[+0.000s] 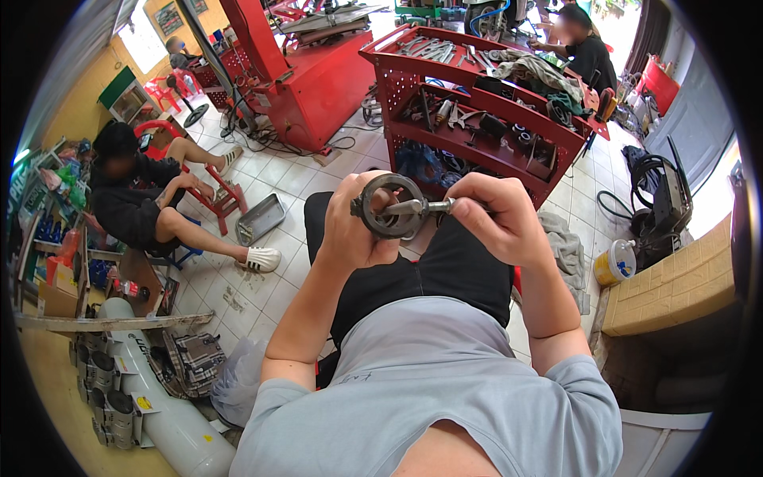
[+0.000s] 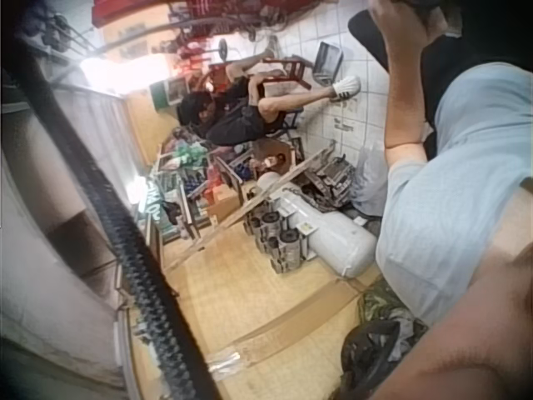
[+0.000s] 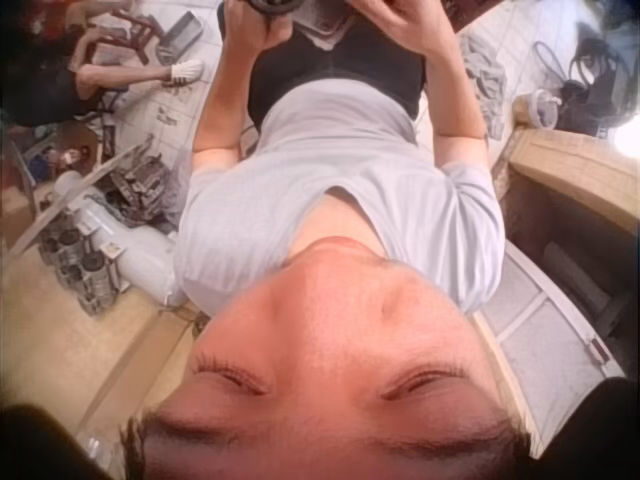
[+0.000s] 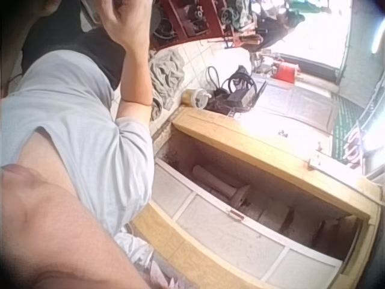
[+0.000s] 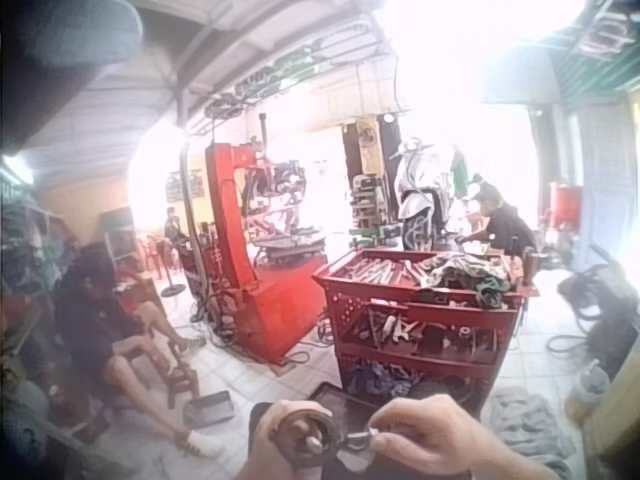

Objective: The person sits on a stool in a workshop and assembles a cylindrical mechanical component, likely a brake caliper. They insert a metal rod into the cylinder, attach a small metal piece, and tighten a nut onto the rod using their fingers. The person rotates the assembly to inspect the fit and alignment of the parts.

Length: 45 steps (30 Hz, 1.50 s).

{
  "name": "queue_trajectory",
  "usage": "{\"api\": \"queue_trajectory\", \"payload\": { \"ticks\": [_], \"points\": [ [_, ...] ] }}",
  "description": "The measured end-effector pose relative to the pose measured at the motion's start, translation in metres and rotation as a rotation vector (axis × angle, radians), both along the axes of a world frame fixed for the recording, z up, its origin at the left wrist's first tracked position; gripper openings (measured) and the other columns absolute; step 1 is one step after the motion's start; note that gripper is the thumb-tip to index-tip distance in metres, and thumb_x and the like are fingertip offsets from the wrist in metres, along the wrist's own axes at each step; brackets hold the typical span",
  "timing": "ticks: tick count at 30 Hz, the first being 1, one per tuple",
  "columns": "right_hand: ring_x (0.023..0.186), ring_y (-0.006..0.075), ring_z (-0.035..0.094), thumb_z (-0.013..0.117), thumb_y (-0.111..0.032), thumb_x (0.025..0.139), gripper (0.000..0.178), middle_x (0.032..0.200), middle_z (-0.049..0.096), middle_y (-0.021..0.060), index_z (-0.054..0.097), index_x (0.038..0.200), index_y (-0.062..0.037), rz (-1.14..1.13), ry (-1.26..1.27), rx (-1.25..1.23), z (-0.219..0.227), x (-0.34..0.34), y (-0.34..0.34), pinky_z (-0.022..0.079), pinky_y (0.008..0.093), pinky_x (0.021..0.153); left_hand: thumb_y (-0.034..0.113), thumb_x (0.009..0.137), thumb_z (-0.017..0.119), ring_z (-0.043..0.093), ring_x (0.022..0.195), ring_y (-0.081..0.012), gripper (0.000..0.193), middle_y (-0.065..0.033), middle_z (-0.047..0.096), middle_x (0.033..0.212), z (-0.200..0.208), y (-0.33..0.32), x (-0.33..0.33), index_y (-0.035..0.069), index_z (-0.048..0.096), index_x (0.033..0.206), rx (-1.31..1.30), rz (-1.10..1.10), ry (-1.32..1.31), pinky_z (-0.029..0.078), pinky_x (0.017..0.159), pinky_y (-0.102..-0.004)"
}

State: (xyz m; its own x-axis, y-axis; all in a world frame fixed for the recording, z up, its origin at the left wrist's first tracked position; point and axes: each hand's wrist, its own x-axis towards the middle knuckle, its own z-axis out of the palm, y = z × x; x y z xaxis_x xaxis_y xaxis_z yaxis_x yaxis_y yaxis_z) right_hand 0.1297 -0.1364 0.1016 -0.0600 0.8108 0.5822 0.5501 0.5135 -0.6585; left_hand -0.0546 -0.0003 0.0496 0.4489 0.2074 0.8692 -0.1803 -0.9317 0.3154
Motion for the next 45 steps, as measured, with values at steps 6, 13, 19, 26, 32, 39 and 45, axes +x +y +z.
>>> {"api": "queue_trajectory", "payload": {
  "ticks": [6, 13, 19, 26, 32, 39, 45],
  "points": [
    [0.050, 0.0107, 0.046, 0.069, -0.018, 0.083, 0.028, 0.061, 0.053, 0.0042, 0.058, 0.102, -0.0023, 0.009, 0.038, -0.070, 0.015, -0.006, -0.009, 0.036, 0.0236, 0.048, 0.039, 0.084, 0.054, 0.059, 0.074, -0.0324, 0.037, -0.0154, 0.059, 0.096, 0.002, 0.002, 0.000, 0.002, 0.054, 0.090, 0.075, 0.008, -0.003, 0.046, 0.063, -0.0398],
    [0.051, 0.0075, 0.047, 0.071, -0.014, 0.081, 0.028, 0.060, 0.052, 0.0042, 0.058, 0.102, -0.0027, 0.026, -0.022, -0.012, 0.011, -0.001, -0.005, 0.034, 0.0221, 0.048, 0.038, 0.084, 0.054, 0.059, 0.073, -0.0323, 0.035, -0.0159, 0.059, 0.097, 0.003, 0.000, 0.001, 0.003, 0.053, 0.090, 0.055, -0.003, -0.005, 0.046, 0.063, -0.0396],
    [0.049, 0.0068, 0.044, 0.074, -0.020, 0.079, 0.033, 0.057, 0.050, 0.0026, 0.058, 0.102, -0.0030, 0.003, 0.048, -0.062, 0.006, -0.004, -0.004, 0.034, 0.0220, 0.048, 0.038, 0.085, 0.054, 0.059, 0.074, -0.0329, 0.036, -0.0160, 0.059, 0.097, 0.000, 0.004, 0.002, 0.003, 0.053, 0.090, 0.123, 0.009, -0.053, 0.046, 0.064, -0.0401],
    [0.047, 0.0082, 0.044, 0.070, -0.019, 0.083, 0.027, 0.057, 0.052, 0.0043, 0.057, 0.102, -0.0029, 0.007, 0.014, -0.068, 0.013, -0.005, -0.007, 0.034, 0.0239, 0.047, 0.038, 0.086, 0.054, 0.059, 0.074, -0.0334, 0.035, -0.0156, 0.059, 0.097, 0.004, 0.001, 0.001, 0.003, 0.052, 0.091, 0.129, 0.014, -0.021, 0.047, 0.064, -0.0404],
    [0.048, 0.0072, 0.044, 0.073, -0.016, 0.080, 0.032, 0.057, 0.050, 0.0026, 0.055, 0.103, -0.0028, 0.042, -0.009, -0.003, 0.000, 0.002, 0.001, 0.034, 0.0227, 0.047, 0.037, 0.085, 0.055, 0.059, 0.074, -0.0336, 0.034, -0.0157, 0.059, 0.097, 0.004, 0.000, 0.001, 0.003, 0.052, 0.090, 0.112, 0.005, -0.021, 0.047, 0.064, -0.0408],
    [0.051, 0.0072, 0.048, 0.071, -0.018, 0.082, 0.028, 0.064, 0.054, 0.0025, 0.058, 0.100, -0.0018, 0.039, 0.083, -0.032, 0.003, -0.005, -0.002, 0.036, 0.0218, 0.049, 0.033, 0.083, 0.057, 0.060, 0.075, -0.0333, 0.032, -0.0158, 0.059, 0.097, 0.000, 0.001, 0.002, 0.003, 0.052, 0.091, 0.075, -0.002, -0.039, 0.047, 0.064, -0.0406],
    [0.052, 0.0070, 0.050, 0.069, -0.016, 0.084, 0.024, 0.061, 0.055, 0.0034, 0.059, 0.099, -0.0013, 0.012, 0.059, -0.025, 0.012, -0.008, -0.004, 0.037, 0.0229, 0.049, 0.032, 0.083, 0.057, 0.060, 0.075, -0.0330, 0.031, -0.0160, 0.059, 0.097, 0.001, 0.004, 0.003, 0.003, 0.052, 0.092, 0.133, -0.005, -0.060, 0.047, 0.064, -0.0406]
  ]
}}
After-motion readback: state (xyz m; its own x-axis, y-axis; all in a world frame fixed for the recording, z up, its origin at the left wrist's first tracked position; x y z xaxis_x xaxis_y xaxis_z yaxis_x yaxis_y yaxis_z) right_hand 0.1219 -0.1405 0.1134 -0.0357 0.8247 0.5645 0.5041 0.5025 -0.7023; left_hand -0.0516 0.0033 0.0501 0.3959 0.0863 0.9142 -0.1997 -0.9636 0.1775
